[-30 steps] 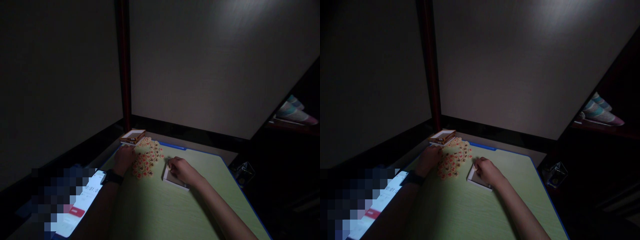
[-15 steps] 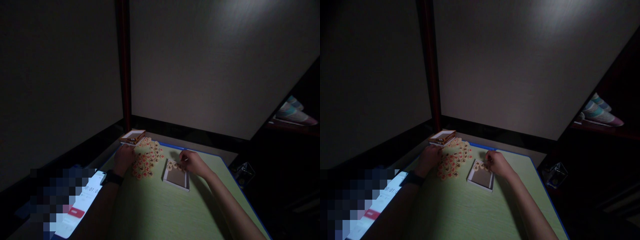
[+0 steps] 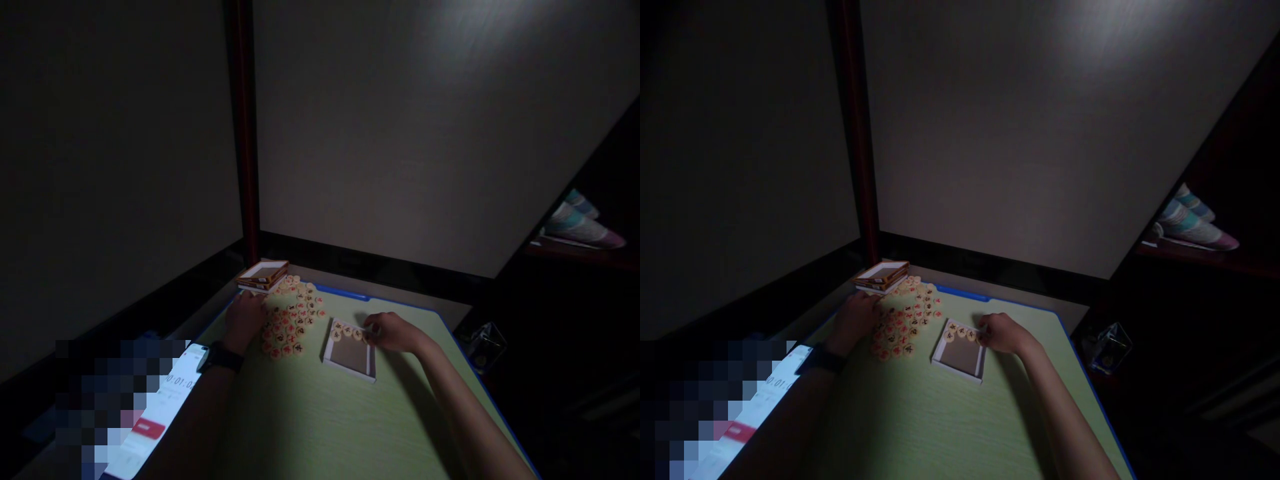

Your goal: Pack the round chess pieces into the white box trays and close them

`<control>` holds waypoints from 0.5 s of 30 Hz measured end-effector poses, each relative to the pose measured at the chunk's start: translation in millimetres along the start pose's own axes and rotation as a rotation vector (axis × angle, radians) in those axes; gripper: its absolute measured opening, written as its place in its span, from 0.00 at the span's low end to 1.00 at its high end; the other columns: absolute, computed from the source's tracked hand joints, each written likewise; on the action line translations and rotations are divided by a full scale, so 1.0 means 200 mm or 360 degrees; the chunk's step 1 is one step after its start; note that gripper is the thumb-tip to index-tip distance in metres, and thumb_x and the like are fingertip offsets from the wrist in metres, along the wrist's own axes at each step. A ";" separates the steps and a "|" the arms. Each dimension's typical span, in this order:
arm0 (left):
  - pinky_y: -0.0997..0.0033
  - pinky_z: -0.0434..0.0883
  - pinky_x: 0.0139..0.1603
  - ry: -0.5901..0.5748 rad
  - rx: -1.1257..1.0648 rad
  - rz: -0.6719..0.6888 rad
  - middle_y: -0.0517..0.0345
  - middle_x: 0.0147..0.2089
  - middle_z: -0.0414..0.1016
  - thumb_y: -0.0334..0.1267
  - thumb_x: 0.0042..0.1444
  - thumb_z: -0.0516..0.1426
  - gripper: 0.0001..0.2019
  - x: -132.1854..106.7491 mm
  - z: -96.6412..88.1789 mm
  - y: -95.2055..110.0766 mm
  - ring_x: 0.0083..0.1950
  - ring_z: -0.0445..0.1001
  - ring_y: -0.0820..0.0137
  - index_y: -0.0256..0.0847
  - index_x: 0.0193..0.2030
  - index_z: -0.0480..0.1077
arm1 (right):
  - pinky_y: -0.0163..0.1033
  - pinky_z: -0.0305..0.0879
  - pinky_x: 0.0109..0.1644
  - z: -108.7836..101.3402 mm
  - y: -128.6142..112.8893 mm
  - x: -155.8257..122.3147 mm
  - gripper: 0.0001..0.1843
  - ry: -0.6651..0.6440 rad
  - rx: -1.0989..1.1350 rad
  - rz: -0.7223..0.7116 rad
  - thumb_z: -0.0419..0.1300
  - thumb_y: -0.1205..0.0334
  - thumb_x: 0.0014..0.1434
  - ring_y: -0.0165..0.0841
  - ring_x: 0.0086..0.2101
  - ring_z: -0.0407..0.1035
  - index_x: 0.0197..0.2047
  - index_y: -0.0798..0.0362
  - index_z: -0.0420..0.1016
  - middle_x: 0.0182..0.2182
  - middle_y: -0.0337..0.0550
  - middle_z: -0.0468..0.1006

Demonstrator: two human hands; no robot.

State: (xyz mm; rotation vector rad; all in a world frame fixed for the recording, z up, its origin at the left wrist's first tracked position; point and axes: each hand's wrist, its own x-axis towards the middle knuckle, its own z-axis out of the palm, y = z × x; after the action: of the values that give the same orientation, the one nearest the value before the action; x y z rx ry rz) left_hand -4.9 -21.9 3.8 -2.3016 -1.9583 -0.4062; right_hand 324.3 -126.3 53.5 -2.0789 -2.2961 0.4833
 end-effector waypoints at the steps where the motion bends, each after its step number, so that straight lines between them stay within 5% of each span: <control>1: 0.60 0.70 0.52 0.0007 -0.0002 -0.0001 0.41 0.52 0.75 0.35 0.62 0.50 0.18 0.00 0.00 0.00 0.53 0.73 0.54 0.37 0.51 0.77 | 0.36 0.66 0.40 0.00 0.00 0.00 0.18 0.0007 0.0011 -0.0011 0.60 0.67 0.55 0.39 0.39 0.78 0.49 0.56 0.81 0.40 0.51 0.85; 15: 0.65 0.70 0.52 0.0000 -0.0075 0.0032 0.43 0.51 0.76 0.35 0.62 0.50 0.16 0.00 0.02 -0.01 0.52 0.74 0.59 0.37 0.49 0.77 | 0.36 0.64 0.38 0.05 0.03 0.04 0.16 0.0087 0.0047 -0.0042 0.63 0.68 0.53 0.38 0.37 0.77 0.46 0.54 0.82 0.38 0.47 0.84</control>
State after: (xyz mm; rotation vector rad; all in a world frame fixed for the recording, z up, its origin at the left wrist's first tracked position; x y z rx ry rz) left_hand -6.4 -19.7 -0.1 -2.3477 -1.9446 -0.4551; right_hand 327.8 -120.5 41.0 -2.0198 -2.2693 0.4509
